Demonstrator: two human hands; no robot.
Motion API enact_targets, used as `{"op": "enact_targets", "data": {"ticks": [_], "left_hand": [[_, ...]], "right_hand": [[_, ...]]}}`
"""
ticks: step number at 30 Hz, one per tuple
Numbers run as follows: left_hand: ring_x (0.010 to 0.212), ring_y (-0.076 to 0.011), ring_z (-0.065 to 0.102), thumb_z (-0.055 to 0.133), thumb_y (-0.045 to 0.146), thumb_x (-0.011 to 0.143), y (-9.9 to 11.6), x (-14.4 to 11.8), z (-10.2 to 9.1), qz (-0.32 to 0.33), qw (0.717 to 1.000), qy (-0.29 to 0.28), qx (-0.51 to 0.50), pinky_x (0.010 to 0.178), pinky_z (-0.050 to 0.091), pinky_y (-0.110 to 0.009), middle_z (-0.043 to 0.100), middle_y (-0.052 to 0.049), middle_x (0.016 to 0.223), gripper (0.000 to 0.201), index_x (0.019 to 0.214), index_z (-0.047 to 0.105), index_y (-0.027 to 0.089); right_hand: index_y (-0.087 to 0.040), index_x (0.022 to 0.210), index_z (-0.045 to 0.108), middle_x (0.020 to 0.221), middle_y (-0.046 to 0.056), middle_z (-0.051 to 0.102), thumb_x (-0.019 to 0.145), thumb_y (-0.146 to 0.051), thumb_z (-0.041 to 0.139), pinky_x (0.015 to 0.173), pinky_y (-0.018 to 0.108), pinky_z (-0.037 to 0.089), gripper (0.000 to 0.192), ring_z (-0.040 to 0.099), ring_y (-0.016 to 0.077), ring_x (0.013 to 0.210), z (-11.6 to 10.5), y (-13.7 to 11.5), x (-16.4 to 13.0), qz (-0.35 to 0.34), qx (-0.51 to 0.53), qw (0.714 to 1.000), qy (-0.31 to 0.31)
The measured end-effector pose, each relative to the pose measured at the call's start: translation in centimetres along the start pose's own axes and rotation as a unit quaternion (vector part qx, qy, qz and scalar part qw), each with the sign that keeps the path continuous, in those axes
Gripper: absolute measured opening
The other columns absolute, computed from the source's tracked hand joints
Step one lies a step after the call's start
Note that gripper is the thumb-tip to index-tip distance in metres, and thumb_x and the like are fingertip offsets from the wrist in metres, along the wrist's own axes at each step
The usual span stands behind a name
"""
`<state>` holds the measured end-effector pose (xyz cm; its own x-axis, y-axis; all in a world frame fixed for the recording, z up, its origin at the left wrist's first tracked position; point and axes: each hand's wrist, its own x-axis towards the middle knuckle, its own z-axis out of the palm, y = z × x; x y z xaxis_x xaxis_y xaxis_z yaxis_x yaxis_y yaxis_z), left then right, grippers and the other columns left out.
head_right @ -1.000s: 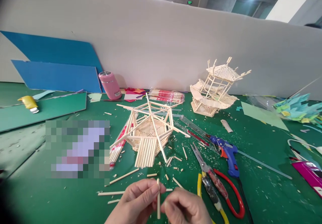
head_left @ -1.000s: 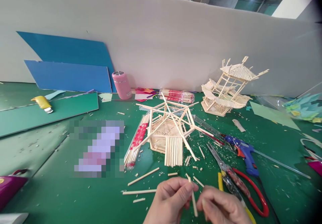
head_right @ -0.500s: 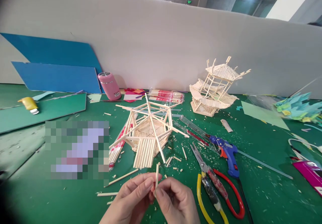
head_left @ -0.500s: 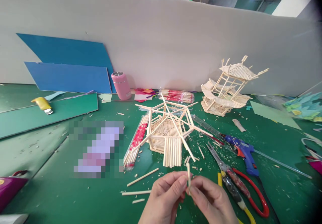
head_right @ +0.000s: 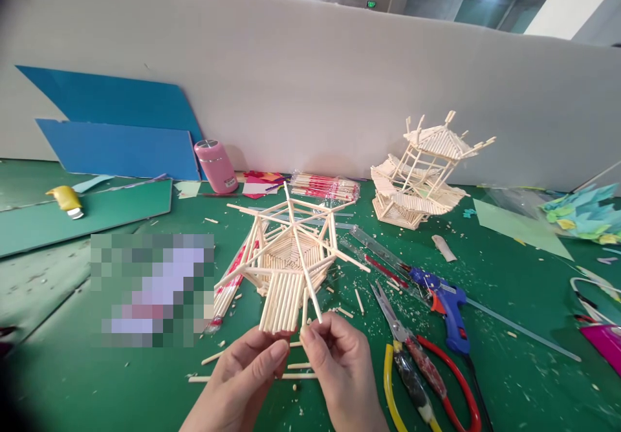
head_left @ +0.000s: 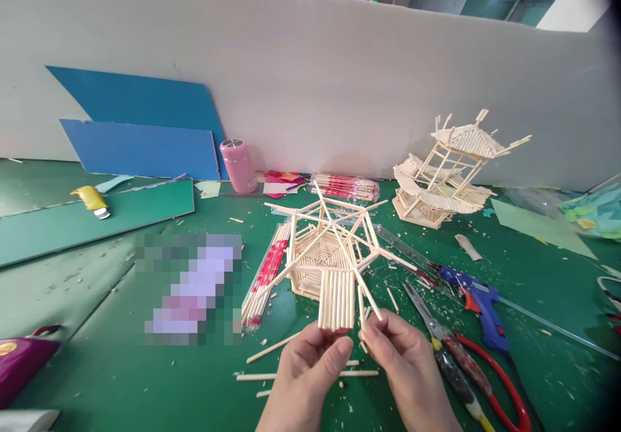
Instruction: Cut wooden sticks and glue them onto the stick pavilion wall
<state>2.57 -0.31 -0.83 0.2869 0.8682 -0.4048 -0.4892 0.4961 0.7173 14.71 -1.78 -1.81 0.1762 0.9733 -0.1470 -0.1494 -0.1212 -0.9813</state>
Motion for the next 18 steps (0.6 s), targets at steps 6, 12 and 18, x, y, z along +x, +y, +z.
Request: {"op": "enact_targets", "data": {"ticks": [6, 12, 18], "left_hand": [[0.057, -0.0134, 0.050, 0.072, 0.023, 0.066, 0.74, 0.00, 0.57, 0.022, 1.000, 0.010, 0.016, 0.072, 0.040, -0.028, 0.063, 0.000, 0.060, 0.005, 0.064, 0.072, 0.018], [0.058, -0.0119, 0.046, 0.074, 0.028, 0.065, 0.80, 0.16, 0.52, 0.029, 0.999, 0.030, 0.013, 0.062, 0.038, -0.023, 0.059, 0.001, 0.059, 0.012, 0.062, 0.071, 0.018], [0.063, -0.0134, 0.046, 0.075, 0.037, 0.063, 0.24, 0.46, 0.10, 0.017, 0.998, 0.064, 0.008, 0.063, 0.037, -0.024, 0.059, -0.001, 0.061, 0.021, 0.063, 0.070, 0.016]], "right_hand": [[-0.018, 0.060, 0.049, 0.056, -0.006, 0.036, 0.077, -0.041, 0.061, 0.048, 0.023, 0.023, 0.031, 0.026, 0.0091, 0.053, 0.42, 0.44, 0.50, -0.002, 0.027, 1.000, 0.013], [-0.018, 0.060, 0.048, 0.056, -0.006, 0.035, 0.078, -0.042, 0.059, 0.048, 0.023, 0.022, 0.032, 0.025, 0.0094, 0.053, 0.35, 0.67, 0.78, -0.007, 0.026, 1.000, 0.008], [-0.019, 0.060, 0.046, 0.057, -0.006, 0.034, 0.080, -0.040, 0.057, 0.048, 0.023, 0.023, 0.031, 0.025, 0.0099, 0.053, 0.11, 0.68, 0.87, -0.003, 0.011, 1.000, -0.011]]}}
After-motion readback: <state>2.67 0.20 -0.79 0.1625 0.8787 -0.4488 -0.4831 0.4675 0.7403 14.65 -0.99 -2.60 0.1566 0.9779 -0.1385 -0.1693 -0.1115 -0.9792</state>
